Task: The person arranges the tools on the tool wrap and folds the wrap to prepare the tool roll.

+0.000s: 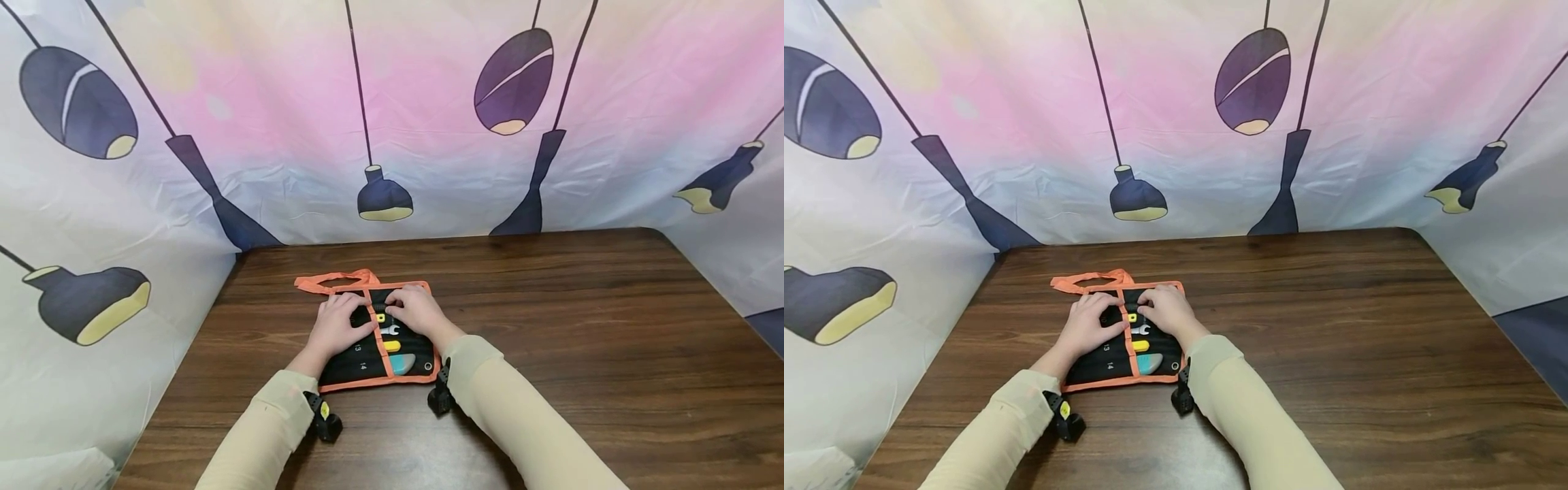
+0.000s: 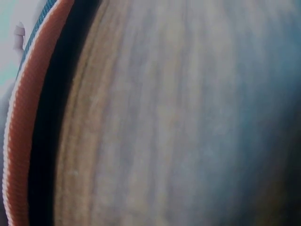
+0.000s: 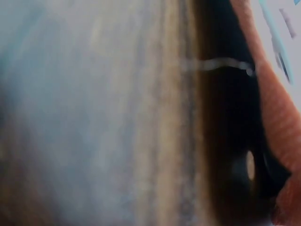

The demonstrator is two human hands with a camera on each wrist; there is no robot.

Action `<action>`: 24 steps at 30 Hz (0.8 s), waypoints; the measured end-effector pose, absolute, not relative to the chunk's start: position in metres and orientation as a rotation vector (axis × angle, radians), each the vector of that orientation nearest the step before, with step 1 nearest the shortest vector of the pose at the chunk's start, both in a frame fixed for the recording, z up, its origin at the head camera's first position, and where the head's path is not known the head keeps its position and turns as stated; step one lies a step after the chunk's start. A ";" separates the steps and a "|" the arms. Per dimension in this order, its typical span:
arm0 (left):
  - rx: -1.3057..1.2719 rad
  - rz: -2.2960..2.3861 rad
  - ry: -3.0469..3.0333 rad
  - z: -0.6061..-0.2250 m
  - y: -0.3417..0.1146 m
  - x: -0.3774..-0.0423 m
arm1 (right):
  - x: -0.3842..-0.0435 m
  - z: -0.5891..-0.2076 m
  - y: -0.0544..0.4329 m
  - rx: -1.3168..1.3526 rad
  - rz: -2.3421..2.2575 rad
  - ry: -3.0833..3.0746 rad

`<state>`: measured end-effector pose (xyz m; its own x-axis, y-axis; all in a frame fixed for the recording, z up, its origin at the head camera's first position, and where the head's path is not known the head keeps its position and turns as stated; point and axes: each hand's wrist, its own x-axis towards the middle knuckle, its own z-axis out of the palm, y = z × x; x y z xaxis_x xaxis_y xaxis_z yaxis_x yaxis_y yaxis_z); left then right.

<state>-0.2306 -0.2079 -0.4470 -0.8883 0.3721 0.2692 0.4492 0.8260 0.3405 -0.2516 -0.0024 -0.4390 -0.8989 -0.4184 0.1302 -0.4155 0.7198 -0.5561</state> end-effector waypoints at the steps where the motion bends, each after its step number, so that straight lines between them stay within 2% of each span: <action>1: -0.641 -0.597 -2.815 -0.447 -0.208 -0.230 | -0.252 -0.440 -0.002 -0.709 -0.940 2.912; 24: -0.661 -0.637 -2.816 -0.447 -0.211 -0.233 | -0.255 -0.431 -0.015 -0.682 -0.776 2.903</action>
<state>-0.2330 -0.2112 -0.4465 -0.8850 0.3829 0.2649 0.4596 0.8093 0.3657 -0.2552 -0.0146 -0.4314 -0.9004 -0.4315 0.0548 -0.4013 0.7755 -0.4874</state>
